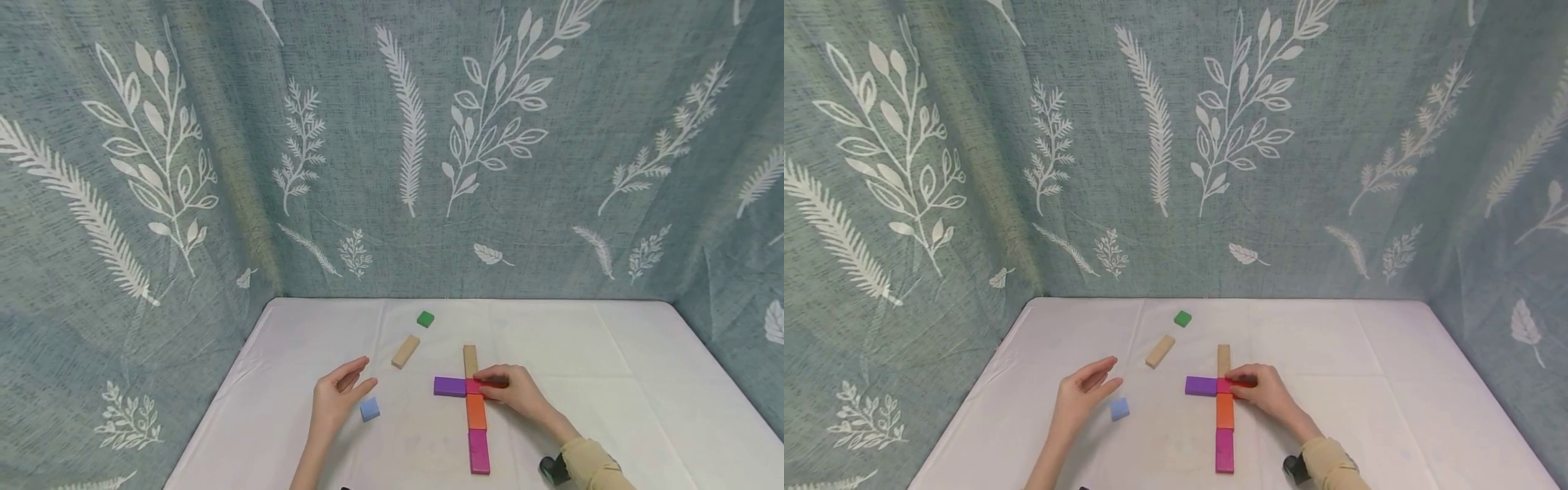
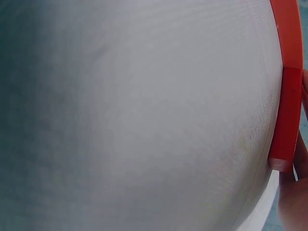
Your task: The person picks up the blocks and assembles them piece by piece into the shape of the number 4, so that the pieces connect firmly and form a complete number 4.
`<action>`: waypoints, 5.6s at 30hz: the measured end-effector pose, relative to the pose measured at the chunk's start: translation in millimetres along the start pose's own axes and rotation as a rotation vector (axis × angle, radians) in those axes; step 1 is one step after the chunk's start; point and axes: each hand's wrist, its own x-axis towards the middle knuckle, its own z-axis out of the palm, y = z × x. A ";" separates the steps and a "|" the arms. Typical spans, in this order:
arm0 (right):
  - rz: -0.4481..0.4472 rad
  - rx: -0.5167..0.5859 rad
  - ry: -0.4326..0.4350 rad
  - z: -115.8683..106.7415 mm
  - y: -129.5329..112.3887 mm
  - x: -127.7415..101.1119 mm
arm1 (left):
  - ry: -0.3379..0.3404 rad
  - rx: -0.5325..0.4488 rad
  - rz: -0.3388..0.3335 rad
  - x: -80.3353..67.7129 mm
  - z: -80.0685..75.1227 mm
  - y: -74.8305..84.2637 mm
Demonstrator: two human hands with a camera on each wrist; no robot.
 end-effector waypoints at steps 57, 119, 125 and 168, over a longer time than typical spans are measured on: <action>0.027 0.009 -0.005 1.1 -1.1 -2.1 | -0.113 0.238 -0.034 -12.5 -0.9 -58.9; -0.009 0.012 0.001 -1.0 1.2 -0.1 | -0.271 0.221 0.170 19.4 23.7 -11.6; -0.002 0.010 0.002 -1.3 -0.1 -1.2 | -0.328 0.262 0.189 28.4 29.5 -8.7; -0.001 0.019 -0.009 -2.4 0.7 -0.2 | -0.690 0.423 0.380 62.1 71.6 -38.1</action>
